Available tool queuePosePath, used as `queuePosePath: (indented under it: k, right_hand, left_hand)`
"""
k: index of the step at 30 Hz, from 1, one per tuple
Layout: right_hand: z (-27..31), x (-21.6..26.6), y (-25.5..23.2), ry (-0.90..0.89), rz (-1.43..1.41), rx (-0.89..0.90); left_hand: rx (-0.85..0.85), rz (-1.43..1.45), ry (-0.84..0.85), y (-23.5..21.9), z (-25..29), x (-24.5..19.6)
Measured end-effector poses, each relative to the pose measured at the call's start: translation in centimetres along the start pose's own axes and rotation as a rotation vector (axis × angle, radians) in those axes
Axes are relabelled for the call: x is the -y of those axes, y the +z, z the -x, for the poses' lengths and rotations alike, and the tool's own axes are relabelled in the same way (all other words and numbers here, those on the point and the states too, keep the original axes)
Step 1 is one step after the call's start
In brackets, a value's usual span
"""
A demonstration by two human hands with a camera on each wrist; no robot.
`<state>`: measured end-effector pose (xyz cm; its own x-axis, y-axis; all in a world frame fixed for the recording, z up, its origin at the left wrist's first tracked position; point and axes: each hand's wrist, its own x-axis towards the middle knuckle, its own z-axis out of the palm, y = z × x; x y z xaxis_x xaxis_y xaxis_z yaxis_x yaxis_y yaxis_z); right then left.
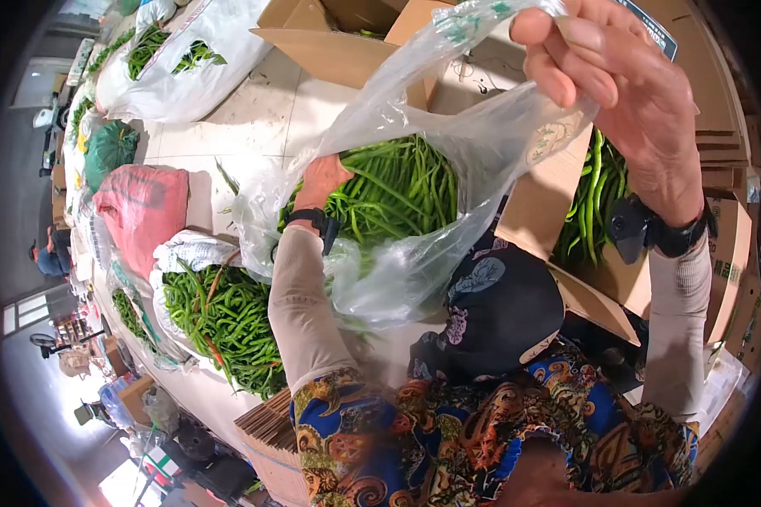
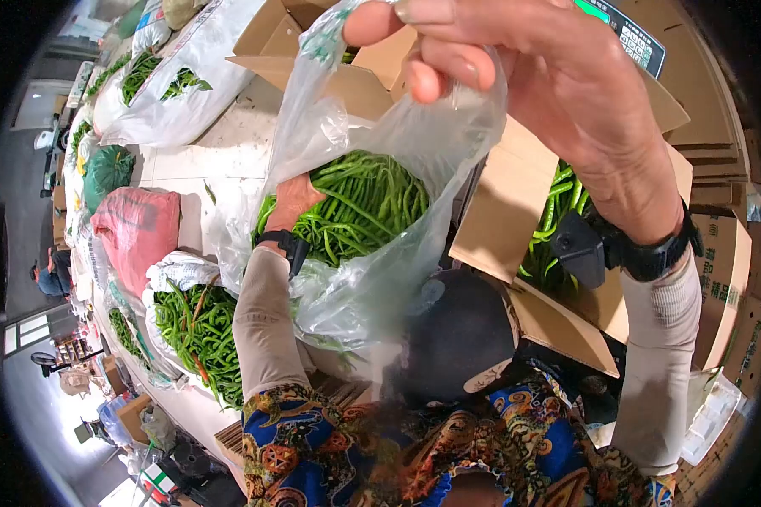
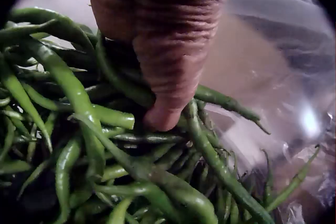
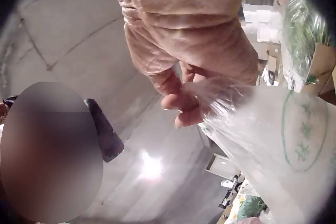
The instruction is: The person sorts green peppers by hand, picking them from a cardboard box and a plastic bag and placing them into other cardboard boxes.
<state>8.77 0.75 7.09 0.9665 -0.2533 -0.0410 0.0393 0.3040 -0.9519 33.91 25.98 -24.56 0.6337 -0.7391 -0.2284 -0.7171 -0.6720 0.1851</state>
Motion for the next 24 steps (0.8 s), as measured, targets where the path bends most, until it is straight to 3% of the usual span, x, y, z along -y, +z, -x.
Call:
queuePosePath:
  k: [3, 4, 5, 7, 9, 11, 15, 18, 21, 23, 24]
  right_hand:
    - [-0.9, -1.0, -1.3, -0.086, -0.032, -0.081]
    - [-1.3, -0.9, -2.5, -0.076, -0.079, 0.038]
    - [-1.5, -1.0, -3.0, -0.080, -0.079, 0.030]
    - [-1.8, -1.5, -3.4, -0.115, -0.131, 0.024]
    - [-2.5, -1.9, -3.7, -0.098, -0.166, 0.075]
    - [-3.0, -1.6, -3.2, -0.095, -0.115, -0.058]
    - [-3.8, -0.6, -3.1, -0.127, -0.061, -0.013]
    - [-4.3, -1.0, -3.8, -0.112, -0.130, 0.086]
    - [-4.1, -0.9, -3.9, -0.078, -0.235, 0.101]
    - [-4.5, -1.1, -3.0, 0.010, -0.135, -0.140]
    - [-4.7, -1.7, -3.6, 0.006, -0.140, -0.137]
  left_hand:
    - [0.051, -0.097, 0.033, -0.8, 0.0, -1.1]
    - [-0.052, -0.110, 0.116, -1.2, 0.4, -1.5]
    - [-0.052, -0.113, 0.124, -1.6, 0.9, -1.9]
    - [-0.068, 0.118, -0.031, -3.9, 2.2, -3.6]
    - [-0.061, 0.050, -0.032, -1.0, 2.3, -1.4]
    - [-0.307, 0.049, 0.127, -0.3, 2.7, -1.3]
    - [-0.277, -0.071, 0.204, -1.7, 4.3, -1.7]
    - [-0.257, 0.017, 0.080, -3.2, 5.8, -1.4]
    - [-0.329, 0.044, 0.213, -4.6, 7.5, -2.0]
    - [-0.469, 0.203, 0.265, -6.0, 8.9, -3.3]
    - [-0.498, 0.212, 0.241, -6.5, 9.3, -3.5]
